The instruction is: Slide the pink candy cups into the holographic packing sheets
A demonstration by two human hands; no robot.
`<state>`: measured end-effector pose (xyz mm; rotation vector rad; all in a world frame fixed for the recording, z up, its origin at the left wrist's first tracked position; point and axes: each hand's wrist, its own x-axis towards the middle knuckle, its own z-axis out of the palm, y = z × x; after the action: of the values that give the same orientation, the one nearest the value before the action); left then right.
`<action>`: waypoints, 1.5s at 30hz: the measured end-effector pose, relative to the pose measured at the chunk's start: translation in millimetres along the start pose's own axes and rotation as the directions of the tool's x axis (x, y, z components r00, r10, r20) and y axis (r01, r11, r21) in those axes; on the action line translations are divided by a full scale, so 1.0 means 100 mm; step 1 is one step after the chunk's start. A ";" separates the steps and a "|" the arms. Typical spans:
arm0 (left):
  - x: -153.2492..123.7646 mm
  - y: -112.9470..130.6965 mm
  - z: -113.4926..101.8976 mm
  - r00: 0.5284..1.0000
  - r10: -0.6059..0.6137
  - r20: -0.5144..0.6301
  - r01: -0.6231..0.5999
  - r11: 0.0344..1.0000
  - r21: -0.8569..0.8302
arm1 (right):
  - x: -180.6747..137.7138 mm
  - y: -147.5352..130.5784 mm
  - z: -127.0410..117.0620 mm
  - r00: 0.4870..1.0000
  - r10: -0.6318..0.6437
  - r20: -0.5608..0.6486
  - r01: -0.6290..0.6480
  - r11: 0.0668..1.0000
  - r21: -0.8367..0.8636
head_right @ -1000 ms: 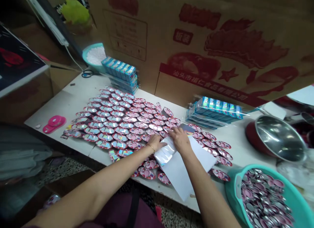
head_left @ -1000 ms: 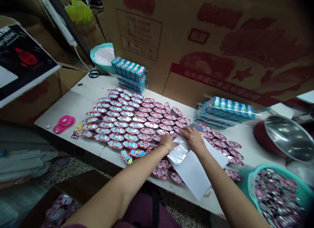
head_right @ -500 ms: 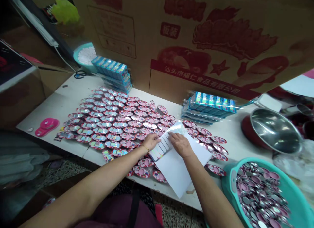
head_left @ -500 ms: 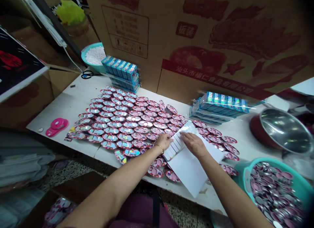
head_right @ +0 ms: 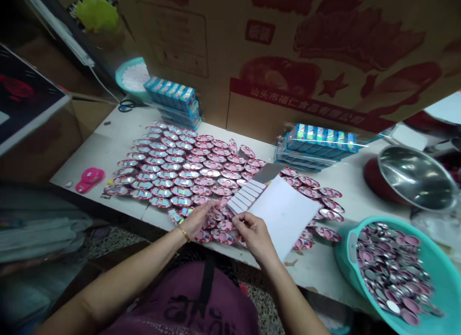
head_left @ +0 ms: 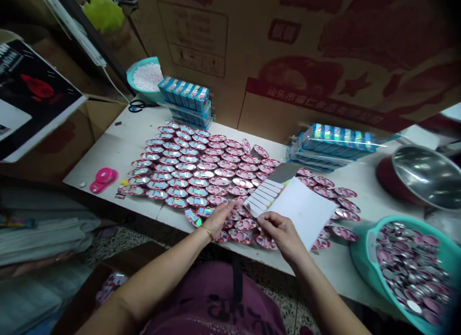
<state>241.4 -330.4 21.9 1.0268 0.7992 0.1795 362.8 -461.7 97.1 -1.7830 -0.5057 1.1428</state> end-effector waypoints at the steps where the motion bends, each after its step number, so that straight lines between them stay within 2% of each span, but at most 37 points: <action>1: -0.12 -0.02 -0.08 0.998 -0.056 0.001 0.056 0.997 -0.061 | 0.00 0.06 0.11 0.999 0.021 0.026 -0.023 0.998 0.067; 3: -0.32 -0.07 -0.23 0.991 -0.131 0.005 0.130 0.981 -0.142 | -0.03 0.17 0.29 0.997 0.053 0.061 -0.063 0.984 0.169; 6: -0.53 -0.21 -0.40 0.987 -0.162 -0.021 0.157 0.976 -0.152 | -0.11 0.32 0.51 0.987 0.120 0.103 -0.142 0.960 0.241; 10: -0.71 -0.41 -0.54 0.970 -0.163 -0.179 0.157 0.986 -0.048 | -0.15 0.63 0.77 0.970 0.212 0.120 -0.237 0.932 0.272; 14: -0.76 -0.56 -0.61 0.924 -0.140 -0.356 0.185 0.978 0.094 | -0.10 0.94 1.05 0.964 0.265 -0.013 -0.250 0.925 0.287; 18: -0.68 -0.68 -0.70 0.920 -0.027 -0.391 0.175 0.921 0.347 | -0.04 1.11 1.22 0.955 0.235 -0.181 -0.194 0.956 0.219; 22: -0.60 -0.74 -0.73 0.927 0.181 -0.327 0.073 0.770 0.634 | 0.01 1.20 1.24 0.946 0.190 -0.263 -0.165 0.980 0.112; 26: -0.59 -0.74 -0.70 0.919 0.279 -0.280 0.032 0.654 0.756 | 0.05 1.27 1.22 0.951 0.103 -0.292 -0.126 0.990 -0.063; 29: -0.58 -0.74 -0.68 0.920 0.303 -0.248 0.016 0.603 0.798 | 0.06 1.30 1.22 0.953 0.020 -0.303 -0.088 0.973 -0.212; 34: -0.56 -0.81 -0.68 0.918 0.330 -0.221 0.013 0.531 0.847 | 0.07 1.28 1.23 0.958 -0.030 -0.284 -0.095 0.904 -0.416; 41: -0.56 -0.82 -0.68 0.914 0.319 -0.250 0.059 0.505 0.861 | 0.03 1.19 1.11 0.965 -0.092 -0.246 -0.082 0.785 -0.615; 43: -0.55 -0.80 -0.68 0.916 0.296 -0.272 0.088 0.513 0.854 | 0.06 1.11 1.06 0.979 -0.094 -0.183 -0.059 0.723 -0.689; 45: -0.54 -0.80 -0.68 0.922 0.256 -0.290 0.130 0.501 0.856 | 0.14 1.01 1.04 0.992 -0.070 -0.108 -0.044 0.603 -0.796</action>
<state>139.7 -351.4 -34.0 2.0538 1.2680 0.0189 265.6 -450.8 -11.4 -2.5979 -1.0784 0.8061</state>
